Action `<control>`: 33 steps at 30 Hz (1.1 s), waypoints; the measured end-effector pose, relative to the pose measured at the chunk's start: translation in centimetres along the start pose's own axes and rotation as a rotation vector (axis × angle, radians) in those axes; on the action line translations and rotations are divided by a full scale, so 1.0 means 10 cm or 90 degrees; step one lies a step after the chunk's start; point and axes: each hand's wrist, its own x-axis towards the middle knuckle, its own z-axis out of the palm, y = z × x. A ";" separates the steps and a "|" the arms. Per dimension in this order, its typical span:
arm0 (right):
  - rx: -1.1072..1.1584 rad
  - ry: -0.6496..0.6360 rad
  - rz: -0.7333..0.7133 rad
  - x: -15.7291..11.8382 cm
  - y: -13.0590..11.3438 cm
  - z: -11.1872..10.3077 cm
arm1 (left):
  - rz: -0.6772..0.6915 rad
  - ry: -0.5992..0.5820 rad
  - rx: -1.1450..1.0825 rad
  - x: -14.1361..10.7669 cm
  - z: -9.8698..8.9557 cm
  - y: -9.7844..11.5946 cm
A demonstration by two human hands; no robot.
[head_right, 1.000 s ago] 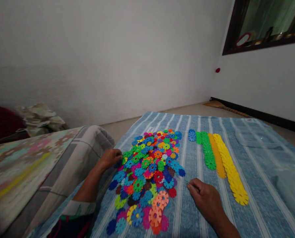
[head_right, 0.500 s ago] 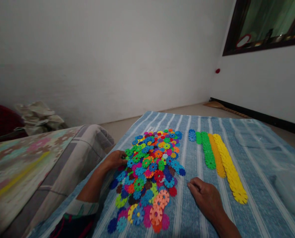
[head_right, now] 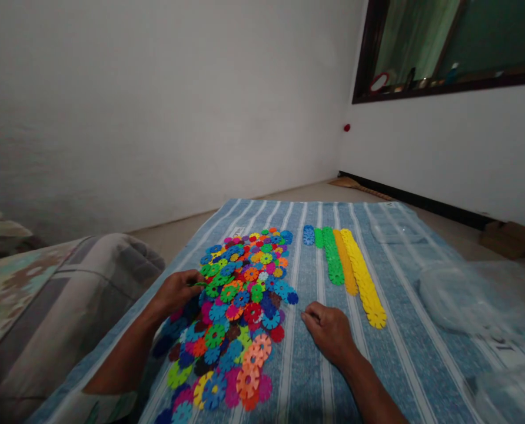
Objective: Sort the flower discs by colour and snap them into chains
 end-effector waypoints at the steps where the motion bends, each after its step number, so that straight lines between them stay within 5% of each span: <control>1: 0.001 0.002 0.001 0.01 -0.01 -0.01 | 0.009 0.015 0.009 0.00 -0.01 0.01; 14: 0.012 0.020 0.003 0.01 -0.03 -0.02 | -0.001 0.163 -0.075 -0.06 0.21 0.28; 19: 0.133 0.049 0.012 -0.02 -0.24 0.01 | -0.053 0.065 -0.328 -0.16 0.53 0.56; 25: 0.300 -0.008 -0.014 -0.02 -0.59 0.19 | -0.020 -0.108 -0.488 -0.40 0.96 1.07; 33: 0.466 0.073 0.133 0.07 -0.49 0.25 | 0.029 -0.153 -0.577 -0.46 1.26 1.42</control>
